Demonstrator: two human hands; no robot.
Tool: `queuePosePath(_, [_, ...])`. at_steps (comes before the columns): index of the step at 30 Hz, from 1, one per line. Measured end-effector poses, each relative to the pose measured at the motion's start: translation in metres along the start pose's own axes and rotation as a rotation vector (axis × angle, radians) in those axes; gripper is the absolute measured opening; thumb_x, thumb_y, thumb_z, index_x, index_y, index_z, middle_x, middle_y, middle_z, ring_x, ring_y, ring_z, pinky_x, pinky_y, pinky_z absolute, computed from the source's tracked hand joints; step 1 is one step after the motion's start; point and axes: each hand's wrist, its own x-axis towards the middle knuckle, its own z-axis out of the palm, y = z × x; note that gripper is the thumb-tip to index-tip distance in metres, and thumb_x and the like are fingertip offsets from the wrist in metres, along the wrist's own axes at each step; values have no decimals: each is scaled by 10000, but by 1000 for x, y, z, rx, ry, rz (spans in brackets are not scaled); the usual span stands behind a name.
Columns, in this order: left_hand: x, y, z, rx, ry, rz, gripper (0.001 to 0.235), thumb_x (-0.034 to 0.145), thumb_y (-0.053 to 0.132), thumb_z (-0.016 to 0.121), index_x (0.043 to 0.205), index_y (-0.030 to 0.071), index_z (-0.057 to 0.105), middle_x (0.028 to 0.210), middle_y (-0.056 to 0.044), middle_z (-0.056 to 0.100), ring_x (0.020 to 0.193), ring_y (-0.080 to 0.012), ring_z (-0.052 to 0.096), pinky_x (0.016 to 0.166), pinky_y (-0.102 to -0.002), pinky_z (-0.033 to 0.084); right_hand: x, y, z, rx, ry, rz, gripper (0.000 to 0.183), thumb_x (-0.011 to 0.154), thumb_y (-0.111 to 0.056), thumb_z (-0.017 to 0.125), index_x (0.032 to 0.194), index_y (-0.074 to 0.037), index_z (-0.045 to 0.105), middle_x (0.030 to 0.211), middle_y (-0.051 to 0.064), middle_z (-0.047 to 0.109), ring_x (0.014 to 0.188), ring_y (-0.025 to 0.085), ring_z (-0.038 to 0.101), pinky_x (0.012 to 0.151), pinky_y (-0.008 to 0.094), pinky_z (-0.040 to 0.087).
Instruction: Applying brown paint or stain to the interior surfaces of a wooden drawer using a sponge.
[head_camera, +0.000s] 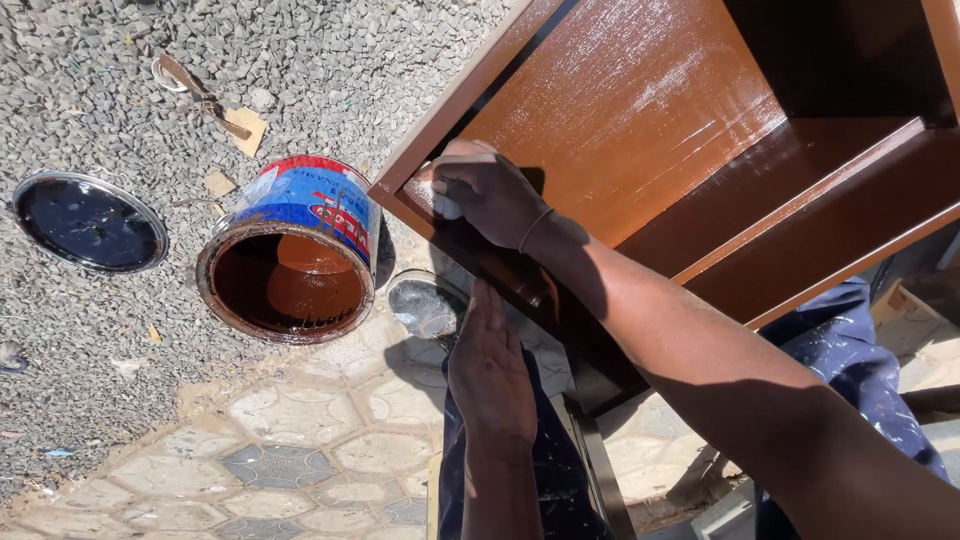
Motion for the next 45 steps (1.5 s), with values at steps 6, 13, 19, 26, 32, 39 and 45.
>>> queuePosePath(6, [0, -1, 0, -27, -53, 34, 601, 1085, 330, 362, 1630, 111, 234, 1721, -151, 122, 1586, -305, 33, 1263, -459, -17, 52, 124, 31, -190, 19, 449, 178, 952, -205, 649, 948, -109, 798, 1050, 197, 740, 1054, 427, 688, 913, 495, 550])
queuePosePath(13, [14, -2, -7, 3, 1, -3, 755, 1037, 594, 203, 1613, 118, 308, 1705, -146, 211, 1593, -296, 120, 1264, -481, -3, -21, -47, -9, 236, -108, 87, 166, 979, -72, 633, 1062, 18, 746, 950, 240, 671, 974, 420, 668, 938, 550, 505])
queuePosePath(19, [26, -15, -30, -209, -112, 26, 902, 1012, 694, 205, 1617, 25, 227, 1694, -251, 115, 1580, -361, 32, 1251, -513, -57, 7, -38, -45, -143, 32, 513, 253, 944, -386, 645, 1110, -243, 772, 1055, 85, 734, 1076, 362, 703, 980, 510, 515])
queuePosePath(26, [10, -1, -9, -137, -85, 22, 867, 1015, 665, 268, 1620, 45, 222, 1704, -234, 101, 1582, -352, 39, 1248, -516, -67, -55, 39, -22, -559, -414, 745, 195, 863, -261, 668, 935, -159, 818, 785, 130, 749, 809, 374, 753, 735, 481, 599])
queuePosePath(32, [4, 5, 5, -84, -25, -5, 841, 1014, 653, 262, 1615, 66, 252, 1701, -224, 115, 1580, -344, 64, 1260, -495, -29, -65, 56, -17, -312, -247, 865, 284, 876, -252, 609, 967, -78, 815, 866, 187, 767, 905, 402, 750, 821, 487, 593])
queuePosePath(39, [15, -3, -11, -145, -109, 37, 873, 1026, 670, 252, 1622, 36, 189, 1699, -255, 28, 1576, -376, -8, 1247, -511, -56, -28, -15, -22, -457, -334, 599, 316, 905, -223, 551, 1064, -70, 776, 989, 221, 751, 1012, 464, 714, 878, 544, 583])
queuePosePath(45, [7, 7, 0, -90, -68, 25, 892, 1016, 683, 263, 1621, 32, 196, 1696, -264, 40, 1568, -396, -13, 1245, -518, -55, -106, 1, -49, -581, -459, 810, 330, 882, -252, 529, 969, -104, 811, 965, 208, 770, 1007, 433, 727, 879, 515, 591])
